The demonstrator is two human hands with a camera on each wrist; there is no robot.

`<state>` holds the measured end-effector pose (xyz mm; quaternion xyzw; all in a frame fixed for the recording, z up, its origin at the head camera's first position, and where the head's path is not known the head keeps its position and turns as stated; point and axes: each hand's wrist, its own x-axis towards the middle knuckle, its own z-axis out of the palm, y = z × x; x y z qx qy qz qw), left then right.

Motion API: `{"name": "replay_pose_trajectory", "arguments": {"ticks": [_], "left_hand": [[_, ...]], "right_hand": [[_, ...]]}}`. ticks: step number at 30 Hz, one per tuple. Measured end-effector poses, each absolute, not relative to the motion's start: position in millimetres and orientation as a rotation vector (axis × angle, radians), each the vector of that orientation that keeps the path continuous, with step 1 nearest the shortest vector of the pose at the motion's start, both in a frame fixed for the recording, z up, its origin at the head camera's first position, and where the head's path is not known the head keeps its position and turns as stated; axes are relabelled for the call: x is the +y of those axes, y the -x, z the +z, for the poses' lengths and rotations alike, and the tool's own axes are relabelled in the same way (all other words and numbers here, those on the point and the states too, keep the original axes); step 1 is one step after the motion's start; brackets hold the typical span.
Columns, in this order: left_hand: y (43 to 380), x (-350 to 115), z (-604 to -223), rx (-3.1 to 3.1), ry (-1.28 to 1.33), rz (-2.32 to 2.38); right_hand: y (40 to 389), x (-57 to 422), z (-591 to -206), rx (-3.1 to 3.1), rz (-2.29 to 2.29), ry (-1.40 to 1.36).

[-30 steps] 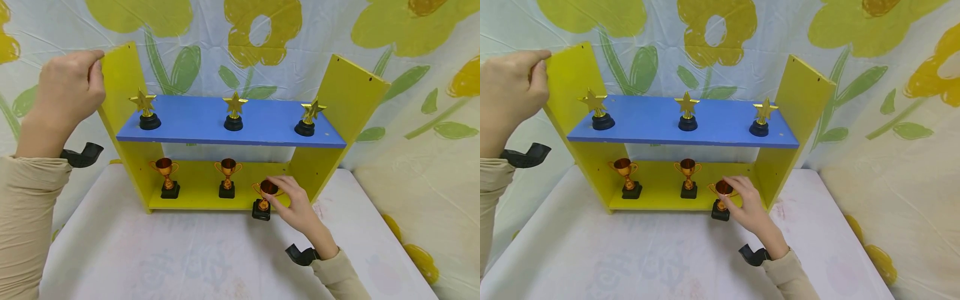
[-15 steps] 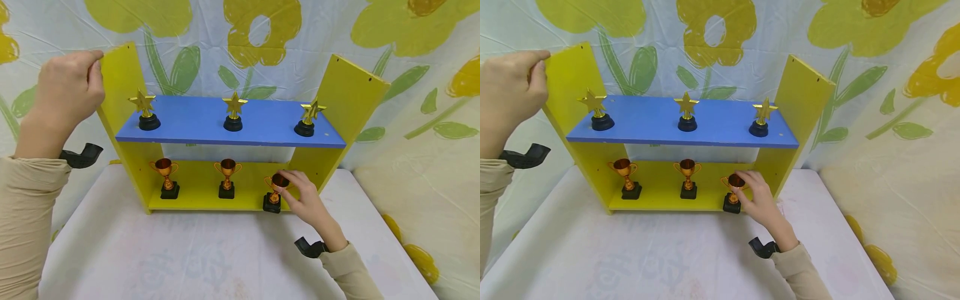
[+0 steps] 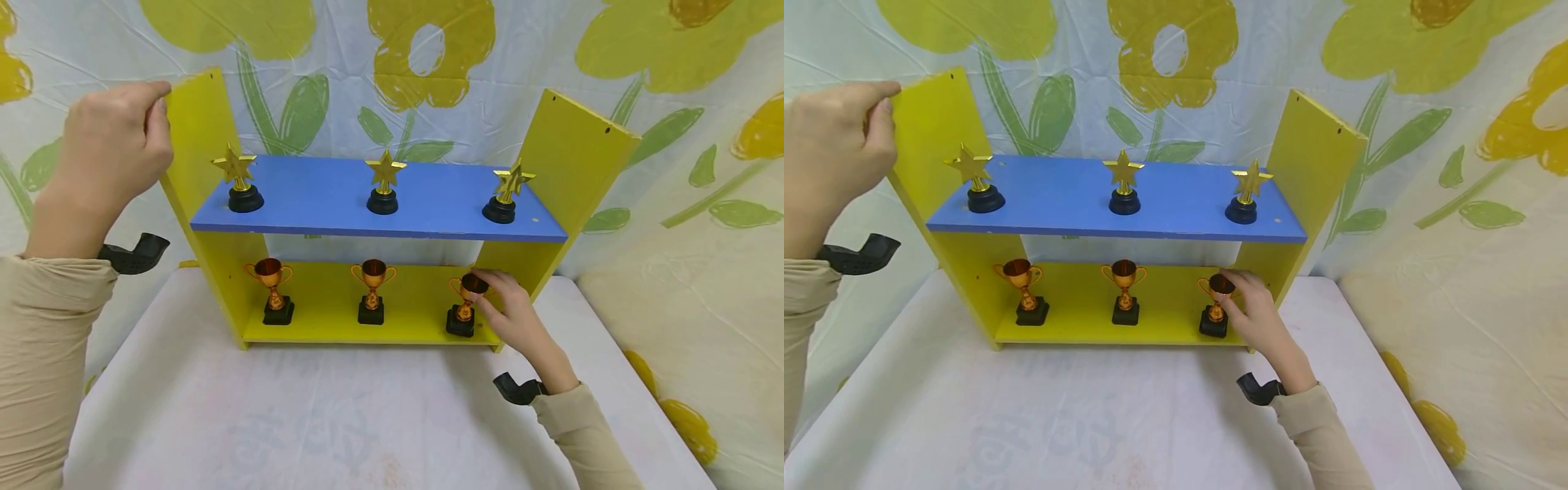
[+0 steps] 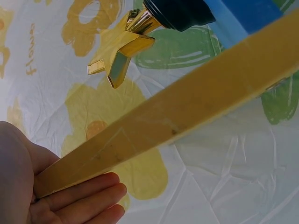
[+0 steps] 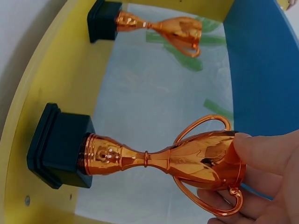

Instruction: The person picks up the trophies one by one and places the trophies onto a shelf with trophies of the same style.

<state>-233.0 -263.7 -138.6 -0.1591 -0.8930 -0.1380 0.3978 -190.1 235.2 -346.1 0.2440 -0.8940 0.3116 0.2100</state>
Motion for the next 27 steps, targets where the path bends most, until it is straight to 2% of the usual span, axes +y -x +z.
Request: {"name": "replay_pose_trajectory", "arguments": {"ticks": [27], "left_hand": [[233,-264,-138,-2.248,0.412,-0.355]], "right_hand": [[209,252,-348,-2.730,0.883,-0.537]]}}
